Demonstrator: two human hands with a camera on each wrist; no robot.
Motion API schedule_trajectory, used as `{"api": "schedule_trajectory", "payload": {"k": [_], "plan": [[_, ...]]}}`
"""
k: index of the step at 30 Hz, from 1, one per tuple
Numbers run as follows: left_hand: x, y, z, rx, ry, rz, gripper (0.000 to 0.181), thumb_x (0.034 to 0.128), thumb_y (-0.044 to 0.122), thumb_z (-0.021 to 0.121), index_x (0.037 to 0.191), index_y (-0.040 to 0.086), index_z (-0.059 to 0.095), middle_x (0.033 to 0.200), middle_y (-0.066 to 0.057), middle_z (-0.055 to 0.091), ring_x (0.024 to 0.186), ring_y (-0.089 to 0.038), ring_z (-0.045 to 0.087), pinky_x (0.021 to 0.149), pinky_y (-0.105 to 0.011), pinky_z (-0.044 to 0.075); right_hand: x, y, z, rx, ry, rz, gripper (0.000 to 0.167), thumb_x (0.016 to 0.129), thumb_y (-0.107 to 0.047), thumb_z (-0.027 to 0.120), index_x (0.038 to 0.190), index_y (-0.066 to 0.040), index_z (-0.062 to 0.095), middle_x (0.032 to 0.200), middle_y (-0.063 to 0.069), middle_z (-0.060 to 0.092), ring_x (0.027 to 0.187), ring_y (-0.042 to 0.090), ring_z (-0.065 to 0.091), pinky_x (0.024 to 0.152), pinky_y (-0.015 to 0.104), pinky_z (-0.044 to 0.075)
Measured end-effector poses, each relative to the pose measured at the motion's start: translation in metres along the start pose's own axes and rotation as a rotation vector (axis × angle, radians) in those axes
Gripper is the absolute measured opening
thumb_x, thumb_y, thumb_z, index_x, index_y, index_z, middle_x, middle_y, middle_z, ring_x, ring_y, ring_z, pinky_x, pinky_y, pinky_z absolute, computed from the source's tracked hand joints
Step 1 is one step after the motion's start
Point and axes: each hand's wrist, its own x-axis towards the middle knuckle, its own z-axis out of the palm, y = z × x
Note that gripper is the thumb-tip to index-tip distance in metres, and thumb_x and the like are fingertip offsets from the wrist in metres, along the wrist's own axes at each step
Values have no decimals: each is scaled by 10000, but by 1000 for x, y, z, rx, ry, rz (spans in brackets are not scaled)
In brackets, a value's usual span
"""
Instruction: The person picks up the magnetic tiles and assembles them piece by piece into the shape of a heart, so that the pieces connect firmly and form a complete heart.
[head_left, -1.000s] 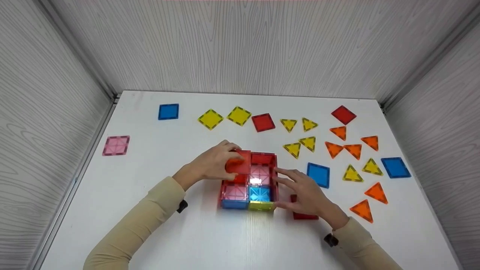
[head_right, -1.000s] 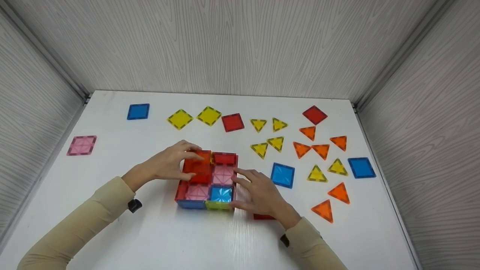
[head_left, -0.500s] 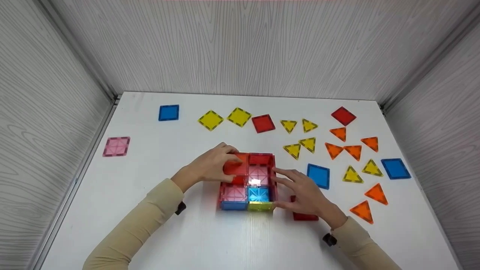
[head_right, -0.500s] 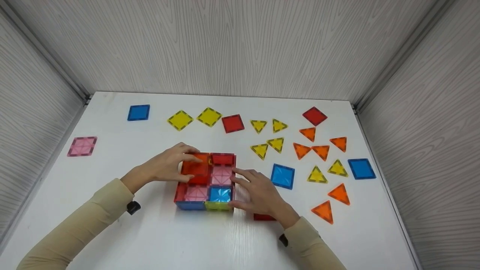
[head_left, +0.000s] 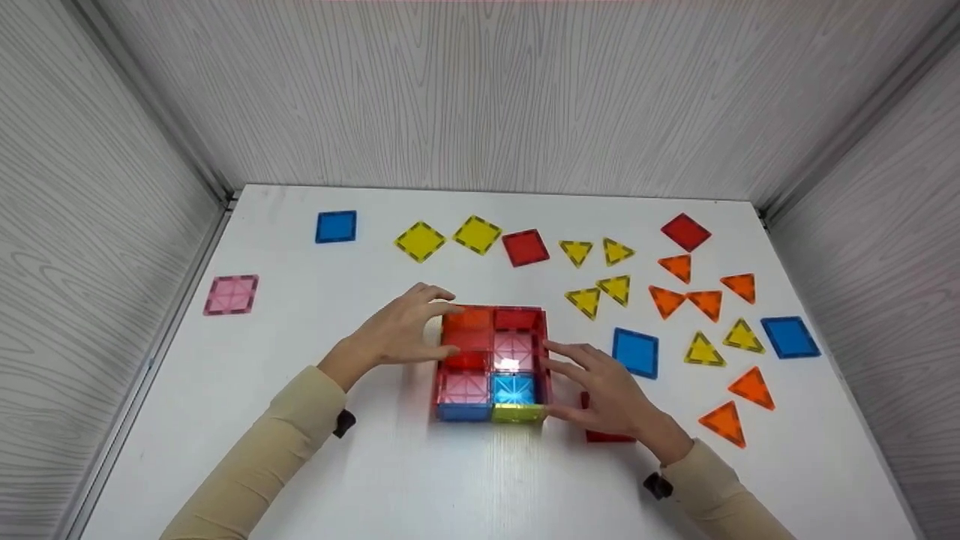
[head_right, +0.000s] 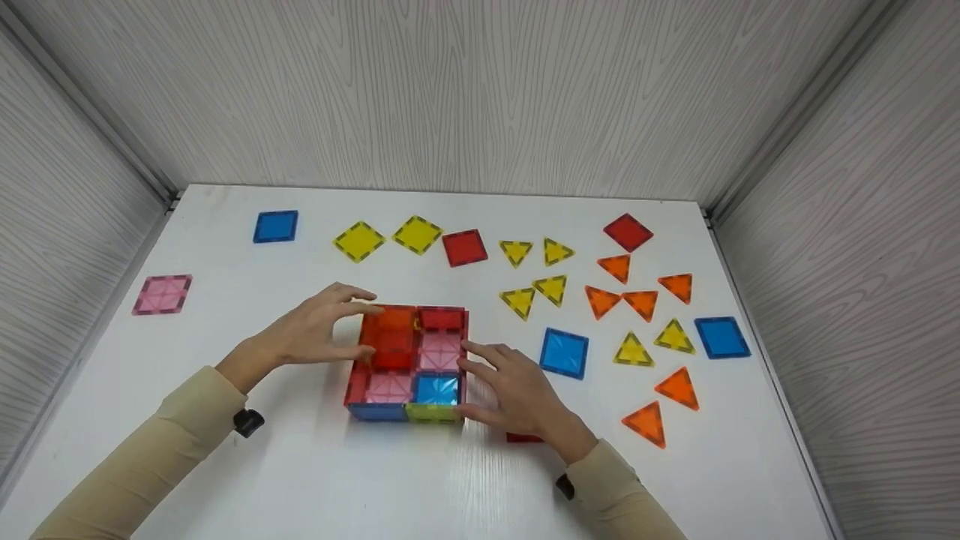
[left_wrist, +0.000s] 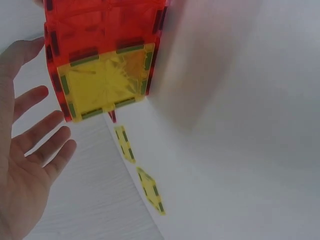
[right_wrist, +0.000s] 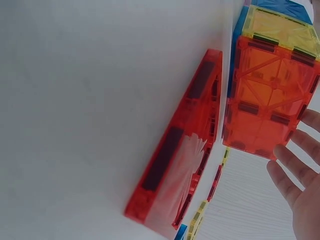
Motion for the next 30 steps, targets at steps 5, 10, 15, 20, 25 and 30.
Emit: {"api": "schedule_trajectory", "payload": {"k": [5, 10, 15, 20, 25, 30], "plan": [[-21, -32, -15, 5, 86, -89, 648, 887, 458, 816, 1447, 180, 648, 1502, -136, 602, 1413, -328, 537, 1136, -550, 517, -5, -4, 0, 30, 0, 32, 686, 864, -520, 820, 1456, -227, 639, 1547, 50, 605, 1314, 208, 640, 955, 442, 625], [-44, -75, -28, 29, 154, -204, 663, 908, 441, 804, 1448, 95, 635, 1484, -186, 603, 1391, -384, 528, 1169, -587, 471, -9, -6, 2, 24, 25, 26, 666, 863, -493, 834, 1457, -266, 634, 1518, 54, 631, 1298, 200, 650, 940, 421, 631], [-68, -118, -36, 26, 195, -349, 695, 958, 464, 739, 1490, 49, 573, 1515, -250, 537, 1417, -449, 462, 1185, -658, 410, -10, -8, 3, 13, 33, 23, 649, 856, -469, 847, 1433, -239, 658, 1509, 60, 639, 1287, 202, 659, 926, 421, 634], [-92, -154, -38, 31, 249, -482, 753, 987, 530, 668, 1521, 22, 517, 1527, -302, 478, 1422, -509, 414, 1186, -710, 358, -10, -9, 2, 11, 31, 27, 655, 848, -447, 859, 1432, -227, 660, 1508, 62, 640, 1291, 209, 660, 932, 431, 633], [-114, -185, -38, 46, 320, -593, 745, 1000, 483, 652, 1512, -32, 489, 1502, -357, 452, 1402, -549, 388, 1180, -716, 336, -10, -9, 2, 13, 40, 20, 681, 833, -422, 878, 1448, -242, 646, 1501, 70, 645, 1286, 212, 664, 924, 430, 636], [-130, -207, -39, 58, 339, -739, 744, 1014, 488, 604, 1520, -37, 454, 1494, -409, 396, 1357, -578, 343, 1134, -738, 340, -10, -8, 2, 16, 33, 21, 685, 835, -418, 878, 1453, -241, 642, 1503, 72, 643, 1291, 215, 662, 926, 430, 636]]}}
